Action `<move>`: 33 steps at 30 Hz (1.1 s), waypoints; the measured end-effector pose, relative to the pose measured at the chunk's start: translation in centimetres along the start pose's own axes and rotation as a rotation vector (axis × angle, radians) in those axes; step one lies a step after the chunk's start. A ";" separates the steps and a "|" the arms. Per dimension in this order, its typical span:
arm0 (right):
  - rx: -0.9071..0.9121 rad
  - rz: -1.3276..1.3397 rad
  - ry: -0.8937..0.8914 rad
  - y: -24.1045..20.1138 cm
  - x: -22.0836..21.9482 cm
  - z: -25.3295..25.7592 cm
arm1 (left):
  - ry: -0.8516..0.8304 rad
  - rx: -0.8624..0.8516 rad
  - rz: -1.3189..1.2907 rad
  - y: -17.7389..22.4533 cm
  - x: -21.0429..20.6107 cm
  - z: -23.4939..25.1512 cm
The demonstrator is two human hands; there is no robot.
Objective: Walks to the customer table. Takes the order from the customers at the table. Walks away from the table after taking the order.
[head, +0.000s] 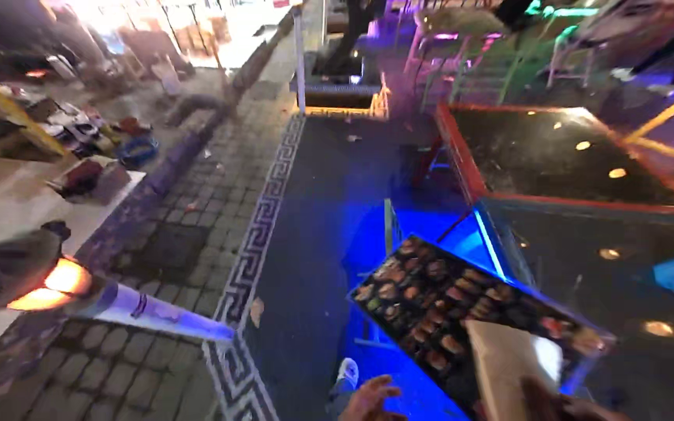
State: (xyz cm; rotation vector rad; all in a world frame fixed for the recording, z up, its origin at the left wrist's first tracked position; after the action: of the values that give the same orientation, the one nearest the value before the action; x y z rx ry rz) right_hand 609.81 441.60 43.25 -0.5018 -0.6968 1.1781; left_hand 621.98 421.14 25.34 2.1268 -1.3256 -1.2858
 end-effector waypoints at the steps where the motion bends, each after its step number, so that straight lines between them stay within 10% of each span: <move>1: -0.053 0.071 -0.064 0.4 -3.8 0.3 | 0.003 -0.027 -0.095 2.9 1.3 0.9; 7: -0.292 0.378 -0.380 5.4 -27.1 2.6 | 0.224 -0.484 -0.423 19.0 15.7 6.1; 14: -0.326 0.446 -0.684 7.7 -53.4 10.9 | 0.710 -0.315 -0.382 34.7 36.3 8.9; 21: -0.164 0.376 -1.136 10.0 -77.6 18.4 | 0.823 -0.363 -0.536 47.8 52.2 15.2; 26: -0.135 0.298 -0.987 14.4 -96.8 26.1 | 0.950 -0.215 -0.503 61.6 67.0 23.6; 33: -0.007 0.239 -0.704 15.4 -121.7 42.7 | 0.466 -0.255 -0.245 88.8 76.2 36.2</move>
State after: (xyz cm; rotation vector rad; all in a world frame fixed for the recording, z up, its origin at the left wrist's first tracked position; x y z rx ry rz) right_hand 542.38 330.92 34.48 -0.1641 -1.2653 1.5963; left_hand 556.13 317.92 24.55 2.2624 -0.6932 -0.8973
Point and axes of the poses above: each hand's wrist, its own z-axis towards the middle knuckle, its own x-axis out of the back of the hand, y = z × x, the point moved 7 cm from there along z, towards the middle knuckle, and after that the axes turned 14 degrees about x, right-handed, at the moved point
